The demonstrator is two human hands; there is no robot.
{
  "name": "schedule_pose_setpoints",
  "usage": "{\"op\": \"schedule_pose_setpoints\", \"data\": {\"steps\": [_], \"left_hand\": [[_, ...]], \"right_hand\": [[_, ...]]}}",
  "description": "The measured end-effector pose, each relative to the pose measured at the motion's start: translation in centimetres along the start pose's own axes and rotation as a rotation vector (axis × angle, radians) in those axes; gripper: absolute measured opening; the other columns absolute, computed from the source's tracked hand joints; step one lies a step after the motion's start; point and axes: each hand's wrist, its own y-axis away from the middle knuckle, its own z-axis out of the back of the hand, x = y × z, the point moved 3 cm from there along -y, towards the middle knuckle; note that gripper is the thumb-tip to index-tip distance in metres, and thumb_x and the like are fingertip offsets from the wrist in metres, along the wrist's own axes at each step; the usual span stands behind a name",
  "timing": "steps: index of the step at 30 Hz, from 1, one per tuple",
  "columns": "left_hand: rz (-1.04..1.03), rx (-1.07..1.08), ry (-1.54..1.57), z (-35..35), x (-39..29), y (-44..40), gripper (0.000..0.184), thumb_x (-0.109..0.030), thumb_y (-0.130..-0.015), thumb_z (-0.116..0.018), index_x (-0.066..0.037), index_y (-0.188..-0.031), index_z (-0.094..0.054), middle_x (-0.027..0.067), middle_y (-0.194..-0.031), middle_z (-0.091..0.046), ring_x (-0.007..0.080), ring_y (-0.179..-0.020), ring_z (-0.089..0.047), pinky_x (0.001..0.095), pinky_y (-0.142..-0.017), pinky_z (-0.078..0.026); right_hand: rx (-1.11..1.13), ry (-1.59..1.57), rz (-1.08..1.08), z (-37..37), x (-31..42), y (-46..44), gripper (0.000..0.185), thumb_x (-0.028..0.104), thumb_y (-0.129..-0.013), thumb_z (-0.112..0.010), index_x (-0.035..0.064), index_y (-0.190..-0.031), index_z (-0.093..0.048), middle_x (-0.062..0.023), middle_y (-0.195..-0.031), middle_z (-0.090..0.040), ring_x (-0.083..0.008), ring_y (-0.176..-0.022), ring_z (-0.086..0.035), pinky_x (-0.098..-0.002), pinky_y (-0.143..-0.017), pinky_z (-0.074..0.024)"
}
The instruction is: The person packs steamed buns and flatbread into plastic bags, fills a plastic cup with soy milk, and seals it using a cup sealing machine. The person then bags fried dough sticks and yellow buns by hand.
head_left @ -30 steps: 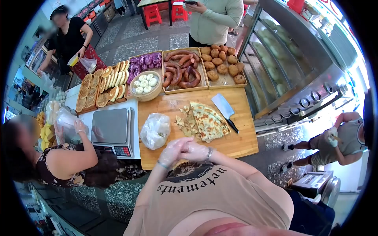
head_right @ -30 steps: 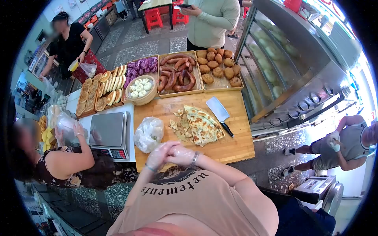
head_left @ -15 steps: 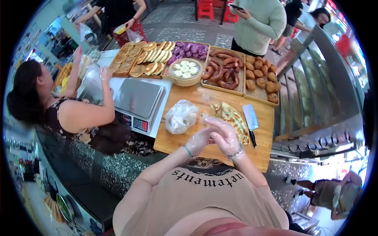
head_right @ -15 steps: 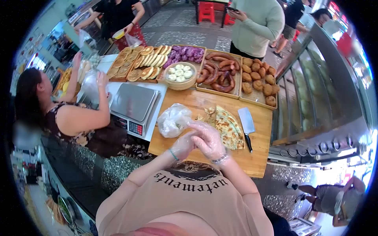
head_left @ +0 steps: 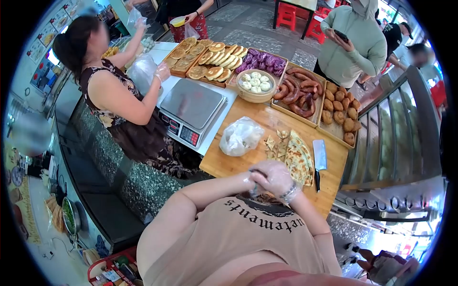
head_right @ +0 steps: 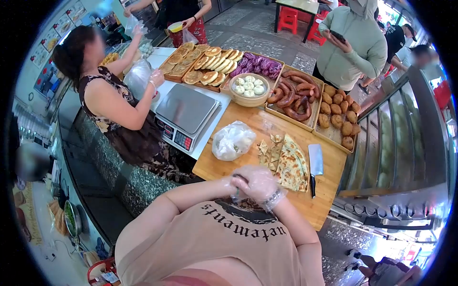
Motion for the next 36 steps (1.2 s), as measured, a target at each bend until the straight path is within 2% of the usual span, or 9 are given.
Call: {"op": "schedule_pose_setpoints", "data": {"steps": [4,6,11,20,28,31,32,33,36], "left_hand": [[-0.149,-0.498,0.250,5.1,-1.5,-0.2,0.037,-0.007,-0.085,-0.056,0.000,-0.121,-0.053,0.0182,-0.117,-0.058,0.0270,-0.110,-0.056,0.0354,-0.097,-0.043],[-0.222,-1.203,0.589,8.5,-4.3,2.7,0.036,-0.008,-0.086,-0.057,-0.002,-0.122,-0.052,0.0149,-0.111,-0.061,0.0303,-0.097,-0.059,0.0367,-0.086,-0.048],[-0.418,-1.243,-0.104,11.2,-10.6,3.7,0.033,-0.006,-0.092,-0.051,-0.002,-0.125,-0.050,0.0091,-0.111,-0.059,0.0196,-0.107,-0.056,0.0336,-0.094,-0.045],[-0.499,-1.052,1.158,11.4,-8.4,2.3,0.038,-0.022,-0.100,-0.045,-0.004,-0.133,-0.042,0.0075,-0.113,-0.057,0.0171,-0.104,-0.056,0.0318,-0.096,-0.044],[-0.411,-1.202,1.204,11.5,-6.0,2.4,0.042,-0.029,-0.099,-0.046,-0.001,-0.130,-0.046,0.0091,-0.112,-0.059,0.0190,-0.106,-0.055,0.0344,-0.098,-0.042],[-0.311,-1.329,0.947,12.1,-3.0,4.8,0.042,-0.025,-0.100,-0.043,-0.002,-0.135,-0.041,0.0114,-0.126,-0.052,0.0199,-0.123,-0.046,0.0330,-0.108,-0.033],[-0.119,-1.377,0.307,12.0,-0.2,6.0,0.042,-0.022,-0.099,-0.047,0.000,-0.134,-0.042,0.0118,-0.124,-0.052,0.0198,-0.120,-0.048,0.0332,-0.106,-0.035],[-0.220,-1.500,1.104,13.0,-0.4,7.4,0.042,-0.017,-0.097,-0.051,0.001,-0.134,-0.041,0.0144,-0.125,-0.051,0.0206,-0.122,-0.046,0.0354,-0.107,-0.034],[0.017,-1.590,0.855,12.5,3.8,11.8,0.048,-0.016,-0.093,-0.058,0.003,-0.134,-0.041,0.0163,-0.129,-0.047,0.0226,-0.122,-0.044,0.0359,-0.107,-0.033]], "right_hand": [[-0.562,-0.068,0.163,0.6,-1.3,0.5,0.039,0.008,-0.078,-0.067,0.0031,-0.116,-0.060,-0.0154,-0.107,-0.064,-0.0296,-0.101,-0.061,-0.0391,-0.090,-0.0475],[-0.874,-0.667,-0.112,0.3,-2.7,1.2,0.061,0.012,-0.082,-0.065,0.0013,-0.137,-0.040,-0.0143,-0.128,-0.053,-0.0257,-0.118,-0.052,-0.0375,-0.102,-0.0400],[-0.458,-1.472,-0.158,-4.7,-2.2,-0.1,0.081,0.018,-0.083,-0.072,0.0044,-0.145,-0.022,-0.0130,-0.138,-0.042,-0.0231,-0.127,-0.042,-0.0365,-0.107,-0.0343],[-0.152,-0.866,-0.374,-3.3,-2.0,0.6,0.023,0.026,-0.093,-0.060,0.0037,-0.096,-0.057,0.0003,-0.074,-0.056,-0.0070,-0.063,-0.050,-0.0243,-0.057,-0.0439],[-0.106,-0.418,-0.097,-2.3,-1.0,0.4,0.031,0.028,-0.096,-0.051,0.0025,-0.079,-0.057,-0.0170,-0.071,-0.058,-0.0316,-0.063,-0.056,-0.0397,-0.063,-0.0462],[-0.029,-0.272,0.070,-4.5,-1.0,1.3,0.028,0.028,-0.093,-0.052,0.0053,-0.079,-0.061,-0.0172,-0.076,-0.061,-0.0351,-0.071,-0.060,-0.0429,-0.067,-0.0485],[-0.050,-0.300,0.068,-5.0,-1.6,1.7,0.027,0.028,-0.092,-0.053,0.0067,-0.080,-0.063,-0.0168,-0.078,-0.062,-0.0350,-0.072,-0.061,-0.0433,-0.068,-0.0491],[-0.103,-0.228,-0.005,-4.7,-2.5,2.4,0.024,0.028,-0.092,-0.055,0.0074,-0.084,-0.065,-0.0158,-0.081,-0.064,-0.0332,-0.075,-0.062,-0.0417,-0.070,-0.0501],[-0.367,-0.277,-0.264,-1.2,-5.8,5.7,0.018,0.024,-0.090,-0.059,0.0094,-0.097,-0.068,-0.0120,-0.092,-0.068,-0.0261,-0.085,-0.065,-0.0366,-0.077,-0.0518]]}}
